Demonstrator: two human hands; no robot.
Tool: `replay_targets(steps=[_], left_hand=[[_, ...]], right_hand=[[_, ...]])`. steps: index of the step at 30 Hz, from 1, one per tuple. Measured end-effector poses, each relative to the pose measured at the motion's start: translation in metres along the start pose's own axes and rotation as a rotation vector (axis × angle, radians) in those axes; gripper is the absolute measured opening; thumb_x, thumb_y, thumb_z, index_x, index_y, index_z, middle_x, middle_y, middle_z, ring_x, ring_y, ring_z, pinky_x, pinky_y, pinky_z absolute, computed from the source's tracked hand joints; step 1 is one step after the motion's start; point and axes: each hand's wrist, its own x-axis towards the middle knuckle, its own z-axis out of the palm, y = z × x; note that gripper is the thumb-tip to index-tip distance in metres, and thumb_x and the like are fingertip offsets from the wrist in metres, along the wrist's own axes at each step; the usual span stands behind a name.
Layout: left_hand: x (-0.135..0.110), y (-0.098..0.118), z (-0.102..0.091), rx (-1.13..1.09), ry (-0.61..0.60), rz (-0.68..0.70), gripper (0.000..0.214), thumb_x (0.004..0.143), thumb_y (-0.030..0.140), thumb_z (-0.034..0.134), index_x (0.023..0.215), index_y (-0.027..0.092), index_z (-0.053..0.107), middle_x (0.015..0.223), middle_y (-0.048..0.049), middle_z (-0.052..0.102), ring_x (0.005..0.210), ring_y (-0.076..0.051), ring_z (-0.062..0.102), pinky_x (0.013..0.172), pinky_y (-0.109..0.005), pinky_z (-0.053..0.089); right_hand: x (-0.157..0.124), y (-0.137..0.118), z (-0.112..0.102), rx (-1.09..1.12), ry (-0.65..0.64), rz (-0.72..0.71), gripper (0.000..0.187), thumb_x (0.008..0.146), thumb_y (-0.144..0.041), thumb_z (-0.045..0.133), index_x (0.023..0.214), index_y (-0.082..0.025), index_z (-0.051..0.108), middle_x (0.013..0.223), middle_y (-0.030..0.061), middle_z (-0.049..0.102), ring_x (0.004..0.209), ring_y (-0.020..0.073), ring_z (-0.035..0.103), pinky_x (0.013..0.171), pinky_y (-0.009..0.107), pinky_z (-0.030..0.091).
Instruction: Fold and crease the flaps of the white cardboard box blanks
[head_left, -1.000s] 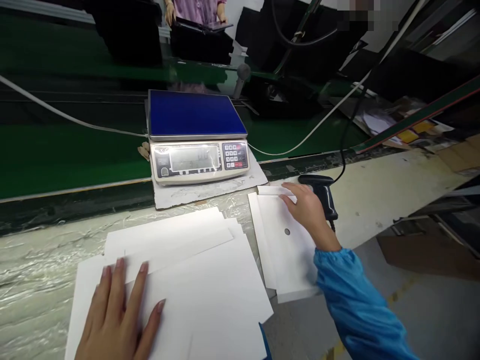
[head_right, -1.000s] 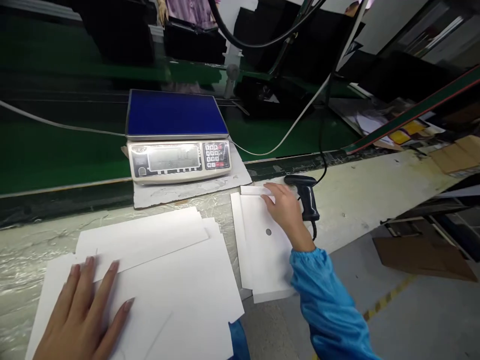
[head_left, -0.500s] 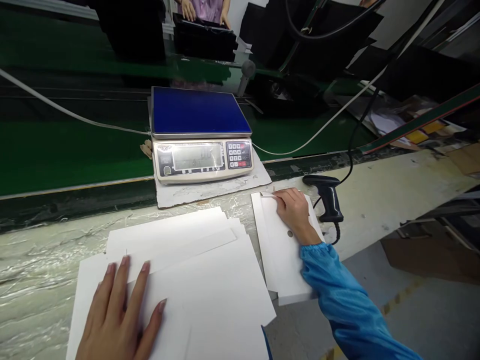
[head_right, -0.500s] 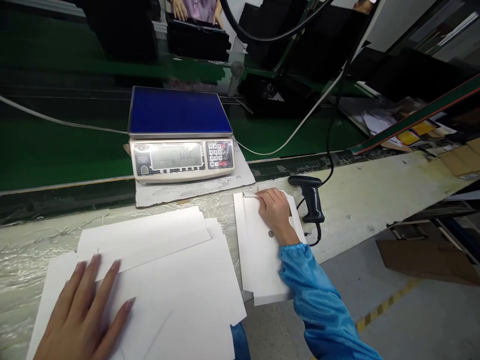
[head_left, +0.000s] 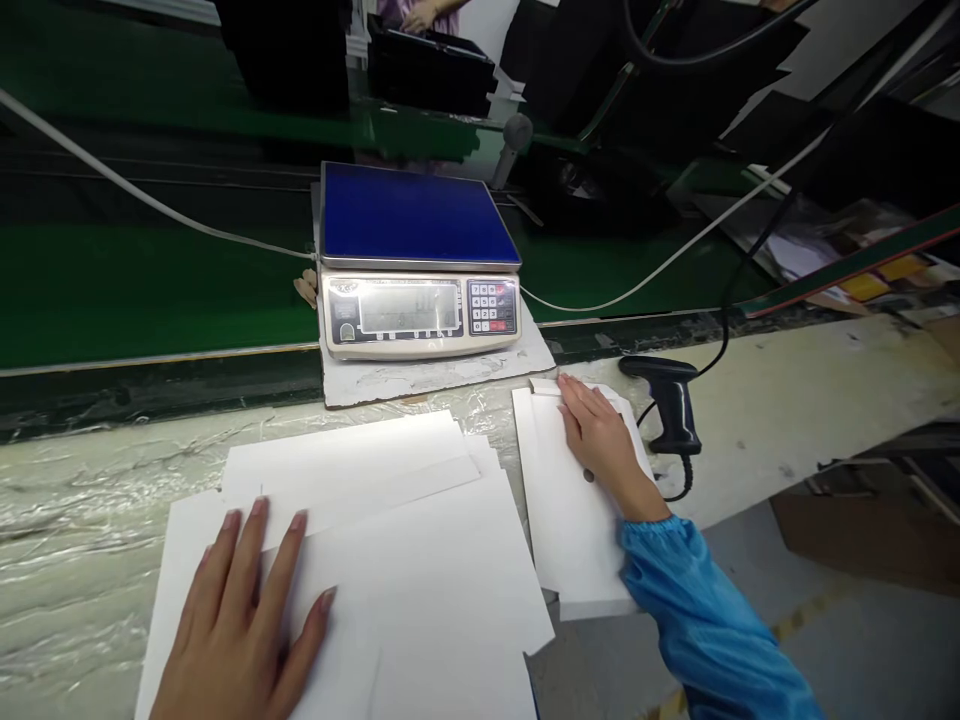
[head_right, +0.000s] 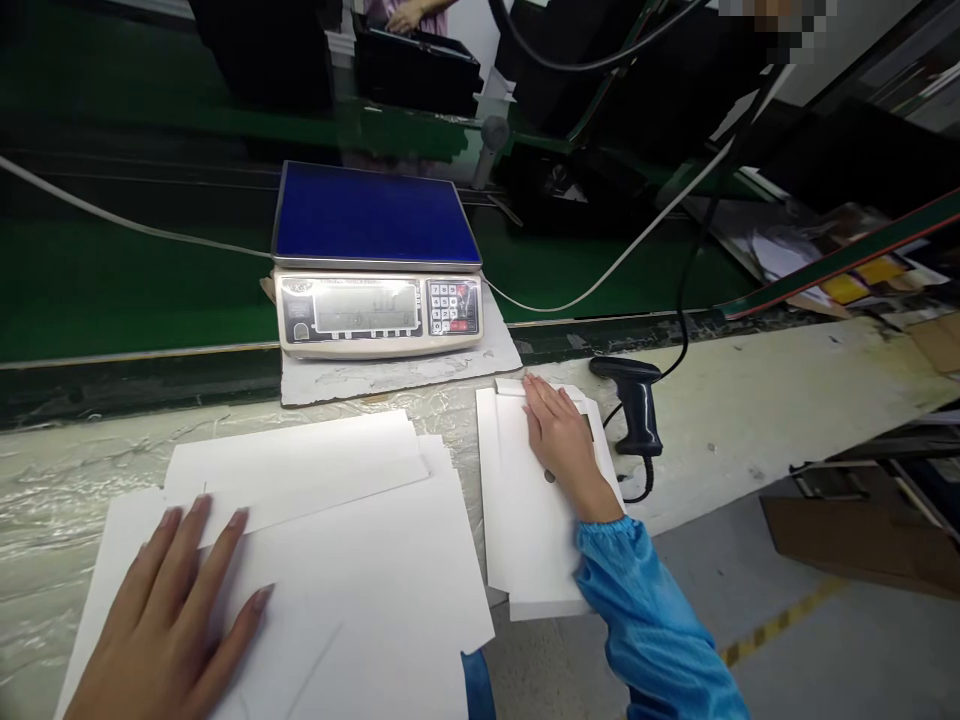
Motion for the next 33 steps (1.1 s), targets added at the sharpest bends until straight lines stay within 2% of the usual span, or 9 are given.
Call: replay_targets(steps=[4,9,13,17,19,21,25,28,33], left_hand=[[0.001,0.001,-0.002,0.012,-0.021,-0.012,0.083,0.104,0.044,0.055,0.177,0.038,0.016,0.183,-0.0102,0.019,0.167,-0.046,0.021,0.132,-0.071,0.03],[-0.001,-0.003,-0.002,0.008,-0.043,-0.008,0.085,0.103,0.043,0.055,0.177,0.04,0.014,0.184,-0.0102,0.018,0.167,-0.047,0.021,0.13,-0.074,0.032],[0.0,-0.008,0.0,0.001,-0.049,0.024,0.086,0.102,0.043,0.056,0.177,0.039,0.014,0.184,-0.0114,0.016,0.167,-0.05,0.019,0.128,-0.078,0.032],[0.003,-0.01,-0.006,-0.02,-0.027,0.01,0.086,0.103,0.039,0.057,0.177,0.039,0.014,0.185,-0.0115,0.011,0.167,-0.052,0.017,0.126,-0.082,0.033],[0.004,-0.012,-0.015,-0.019,0.004,-0.026,0.084,0.104,0.037,0.059,0.176,0.042,0.016,0.184,-0.0103,0.016,0.166,-0.05,0.022,0.127,-0.081,0.035],[0.005,-0.017,-0.025,-0.002,0.054,-0.074,0.081,0.105,0.036,0.06,0.176,0.043,0.02,0.178,-0.0111,0.032,0.163,-0.048,0.033,0.127,-0.078,0.038],[0.012,-0.032,-0.042,0.04,0.088,-0.071,0.068,0.108,0.032,0.061,0.171,0.037,0.036,0.144,-0.0145,0.066,0.147,-0.045,0.054,0.117,-0.073,0.05],[0.019,-0.043,-0.045,0.052,0.128,0.019,0.058,0.105,0.03,0.068,0.16,0.031,0.051,0.13,-0.0144,0.071,0.137,-0.045,0.059,0.11,-0.067,0.053],[0.024,-0.051,-0.042,0.11,0.145,0.1,0.05,0.102,0.017,0.07,0.15,0.022,0.058,0.114,-0.0143,0.072,0.125,-0.044,0.062,0.103,-0.063,0.054]], right_hand=[[0.001,0.003,0.005,0.037,-0.088,0.05,0.054,0.115,-0.027,0.032,0.165,-0.013,0.045,0.168,0.0111,0.049,0.158,0.028,0.045,0.133,0.059,0.037],[0.0,-0.019,-0.015,0.045,-0.02,0.076,0.052,0.114,-0.033,0.039,0.159,-0.009,0.051,0.166,0.0168,0.051,0.155,0.0323,0.048,0.131,0.058,0.039],[-0.014,-0.07,-0.039,0.062,0.053,0.271,0.046,0.11,-0.05,0.051,0.13,-0.011,0.066,0.119,0.0173,0.075,0.113,0.0311,0.07,0.094,0.045,0.06],[-0.028,-0.107,-0.05,0.039,-0.278,0.428,0.046,0.104,-0.057,0.06,0.123,-0.015,0.062,0.101,0.0097,0.073,0.089,0.0288,0.071,0.063,0.037,0.048],[-0.03,-0.115,-0.056,0.046,-0.313,0.39,0.038,0.107,-0.051,0.057,0.12,-0.016,0.063,0.101,0.009,0.072,0.087,0.0281,0.07,0.062,0.036,0.046],[-0.029,-0.121,-0.065,0.127,-0.188,0.33,0.033,0.109,-0.047,0.055,0.119,-0.017,0.065,0.1,0.0076,0.071,0.088,0.0258,0.069,0.066,0.036,0.048],[-0.02,-0.148,-0.089,0.424,-0.099,0.127,0.025,0.111,-0.038,0.055,0.127,-0.021,0.064,0.109,0.0056,0.07,0.097,0.0204,0.069,0.075,0.034,0.056],[-0.012,-0.171,-0.093,0.461,-0.222,0.073,0.03,0.108,-0.04,0.061,0.133,-0.023,0.063,0.114,0.0073,0.069,0.098,0.0233,0.067,0.072,0.036,0.058],[-0.003,-0.184,-0.08,0.605,-0.22,0.049,0.022,0.103,-0.028,0.067,0.125,-0.023,0.066,0.115,0.0084,0.068,0.114,0.0289,0.057,0.094,0.048,0.059]])
